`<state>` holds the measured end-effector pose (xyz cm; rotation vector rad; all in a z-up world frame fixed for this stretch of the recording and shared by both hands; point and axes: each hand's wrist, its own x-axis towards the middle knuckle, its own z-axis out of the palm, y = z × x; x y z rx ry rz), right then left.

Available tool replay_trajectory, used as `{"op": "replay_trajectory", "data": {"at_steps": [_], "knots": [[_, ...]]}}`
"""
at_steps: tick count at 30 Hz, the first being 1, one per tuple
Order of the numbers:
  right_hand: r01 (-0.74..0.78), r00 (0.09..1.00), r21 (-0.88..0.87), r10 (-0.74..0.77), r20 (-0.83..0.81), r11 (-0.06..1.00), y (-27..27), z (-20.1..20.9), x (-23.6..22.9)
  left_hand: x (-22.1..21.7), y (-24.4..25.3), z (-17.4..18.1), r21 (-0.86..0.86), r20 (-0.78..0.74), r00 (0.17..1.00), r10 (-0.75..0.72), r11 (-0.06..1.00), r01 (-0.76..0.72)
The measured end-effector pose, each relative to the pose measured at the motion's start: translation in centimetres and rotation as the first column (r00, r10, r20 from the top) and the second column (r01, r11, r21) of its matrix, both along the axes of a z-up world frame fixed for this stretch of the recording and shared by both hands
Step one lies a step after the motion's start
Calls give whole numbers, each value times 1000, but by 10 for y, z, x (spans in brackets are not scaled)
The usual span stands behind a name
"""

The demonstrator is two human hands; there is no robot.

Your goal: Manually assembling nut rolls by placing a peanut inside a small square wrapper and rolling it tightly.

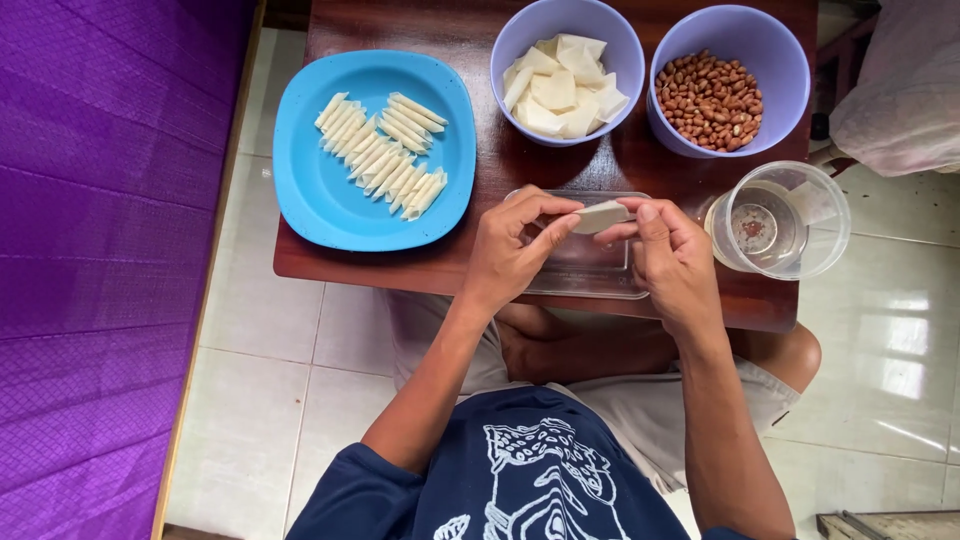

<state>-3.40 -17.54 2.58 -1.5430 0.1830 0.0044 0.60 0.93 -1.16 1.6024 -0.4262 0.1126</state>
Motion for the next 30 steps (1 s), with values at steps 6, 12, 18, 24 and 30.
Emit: {"op": "replay_trajectory", "data": {"at_steps": [6,12,18,24,30], "knots": [[80,997,-18,-80,-9,997,-12,-28,1,-12,7,-9,438,233,968,-88,899,-23],[195,973,619,-71,-219,761,-28,-30,14,-16,10,-25,373,199,978,-57,928,-21],[239,969,777,-92,-229,583,-43,-56,13,6,5,-14,548,240,965,-104,835,-46],[268,962,684,-147,-231,678,-48,-75,4,6,2,-26,673,150,982,-117,739,-15],[86,996,160,-90,18,983,-19,-55,-2,6,0,-14,613,237,971,3,775,-152]]}}
